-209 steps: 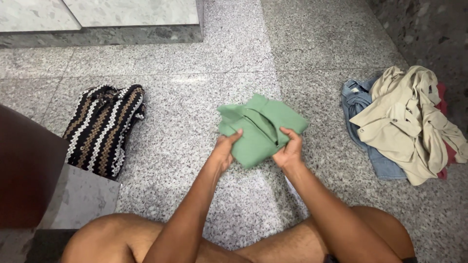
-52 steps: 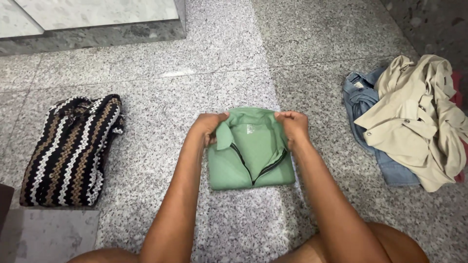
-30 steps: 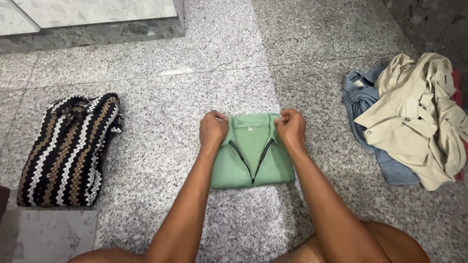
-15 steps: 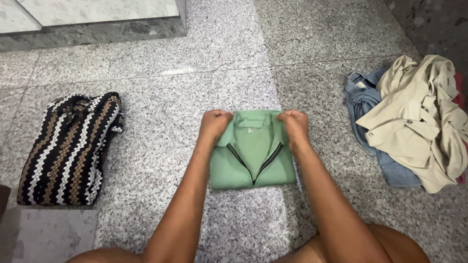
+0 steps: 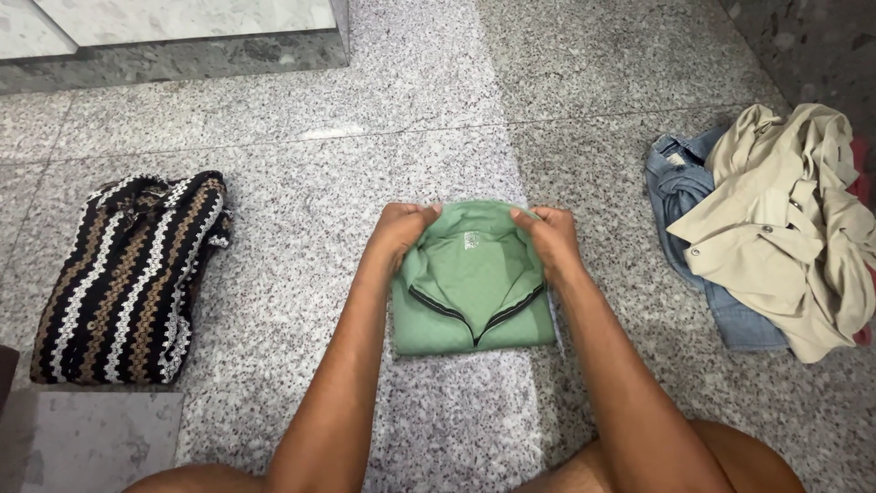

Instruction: Folding various items of clothing including a polo shirt and a jacket on the floor.

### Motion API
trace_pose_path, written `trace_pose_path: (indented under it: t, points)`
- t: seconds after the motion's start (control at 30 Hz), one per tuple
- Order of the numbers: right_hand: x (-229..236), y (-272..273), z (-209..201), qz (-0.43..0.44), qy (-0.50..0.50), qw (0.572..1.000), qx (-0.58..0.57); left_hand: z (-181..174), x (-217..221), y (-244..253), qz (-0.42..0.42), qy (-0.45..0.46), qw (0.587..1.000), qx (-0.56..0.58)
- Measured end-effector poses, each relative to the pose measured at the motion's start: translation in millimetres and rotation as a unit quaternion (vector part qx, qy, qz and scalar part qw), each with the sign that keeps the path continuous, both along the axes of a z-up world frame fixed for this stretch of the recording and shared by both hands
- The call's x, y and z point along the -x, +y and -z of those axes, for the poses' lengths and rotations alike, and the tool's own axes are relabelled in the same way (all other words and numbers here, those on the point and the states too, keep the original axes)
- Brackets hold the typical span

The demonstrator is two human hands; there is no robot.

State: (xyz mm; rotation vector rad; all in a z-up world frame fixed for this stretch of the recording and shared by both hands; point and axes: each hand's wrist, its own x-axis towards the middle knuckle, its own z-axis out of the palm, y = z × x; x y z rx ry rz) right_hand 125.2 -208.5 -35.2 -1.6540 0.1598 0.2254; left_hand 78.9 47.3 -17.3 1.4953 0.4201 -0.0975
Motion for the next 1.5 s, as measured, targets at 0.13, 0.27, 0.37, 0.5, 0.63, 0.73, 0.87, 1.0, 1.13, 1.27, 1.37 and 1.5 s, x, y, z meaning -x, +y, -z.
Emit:
trace_pose_path:
  t: [0.13,0.27,0.37,0.5,0.63,0.73,0.87,1.0,1.13,1.27,1.37,1.5]
  points:
    - [-5.8,-2.4,-5.0,0.018,0.021,0.999,-0.045,-0.6,-3.8,2.7,0.002,0.032,0.999,-0.003]
    - [-7.6,-3.3,-8.3,0.049,0.084,0.980,-0.174,-4.7,-5.1,2.2,-0.023,0.058,0.996,0.065]
    - [-10.6,-6.5,1.8,0.043,0.092,0.975,-0.199,4.0,-5.6,2.1,-0.036,0.047,0.993,0.098]
    - [-13.4,-6.7,10.3,0.036,0.062,0.961,-0.265,39.0,-17.2,9.5,-0.040,0.011,0.995,0.086]
    - [-27.4,-15.2,43.9,0.054,0.073,0.976,-0.199,78.7,-31.7,19.9,-0.045,-0.031,0.996,0.071]
    - [-27.9,-20.7,51.7,0.063,0.065,0.985,-0.145,42.1,-10.2,13.2,-0.039,-0.033,0.991,-0.123]
    - [-6.8,-22.2,15.7,0.020,-0.132,0.969,0.207,-6.0,21.0,3.8,-0.026,0.040,0.909,-0.413]
    - [27.2,-19.9,-38.6,0.047,-0.196,0.902,0.382,-79.0,56.3,-12.8,0.013,0.161,0.894,-0.418]
    - [59.1,-1.7,-88.7,-0.043,0.117,0.947,0.295,-66.4,61.9,-27.8,0.132,0.260,0.926,-0.240]
    - [58.0,1.4,-62.7,-0.226,0.264,0.897,0.273,-1.7,48.9,-37.0,0.218,0.247,0.933,-0.147]
    - [50.4,4.8,-34.2,-0.267,0.210,0.918,0.204,11.7,44.6,-46.8,0.219,0.197,0.947,-0.125]
    - [50.7,10.0,-4.4,-0.260,0.178,0.937,0.154,5.6,55.5,-58.4,0.215,0.194,0.949,-0.125]
